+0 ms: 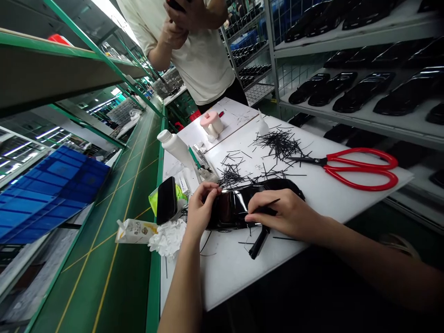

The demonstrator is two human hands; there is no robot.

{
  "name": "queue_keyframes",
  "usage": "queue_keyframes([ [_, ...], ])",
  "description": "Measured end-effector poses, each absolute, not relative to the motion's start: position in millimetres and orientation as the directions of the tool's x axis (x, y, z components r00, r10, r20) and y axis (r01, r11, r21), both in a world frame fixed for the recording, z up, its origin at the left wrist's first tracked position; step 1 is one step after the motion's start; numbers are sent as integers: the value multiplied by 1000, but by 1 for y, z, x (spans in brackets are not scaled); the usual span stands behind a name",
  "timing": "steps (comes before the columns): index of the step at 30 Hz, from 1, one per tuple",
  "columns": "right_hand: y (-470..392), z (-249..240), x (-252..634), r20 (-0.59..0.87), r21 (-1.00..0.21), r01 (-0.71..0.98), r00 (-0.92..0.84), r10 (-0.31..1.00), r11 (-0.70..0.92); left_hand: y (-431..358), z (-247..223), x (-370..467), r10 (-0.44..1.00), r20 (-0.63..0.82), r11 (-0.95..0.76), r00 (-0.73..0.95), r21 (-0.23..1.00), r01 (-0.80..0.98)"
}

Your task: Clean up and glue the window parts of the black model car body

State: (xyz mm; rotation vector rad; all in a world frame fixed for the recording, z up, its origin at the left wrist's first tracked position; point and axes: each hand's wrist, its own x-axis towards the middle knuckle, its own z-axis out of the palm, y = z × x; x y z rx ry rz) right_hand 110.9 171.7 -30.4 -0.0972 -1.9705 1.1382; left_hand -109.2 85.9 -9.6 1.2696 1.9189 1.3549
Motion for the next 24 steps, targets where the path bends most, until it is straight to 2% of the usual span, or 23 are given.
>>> queue_keyframes([
  [7,166,-37,121,625,-763,-387,-646,438,518,86,-8,-108,873,135,83,-468,906,416],
  [12,154,-44,131,714,-679,-416,-565,412,605,87,-10,-109,861,130,104,-492,901,420],
  [24,157,-46,132,708,-673,-360,-564,424,646,96,-18,-122,827,103,147,-552,909,390],
])
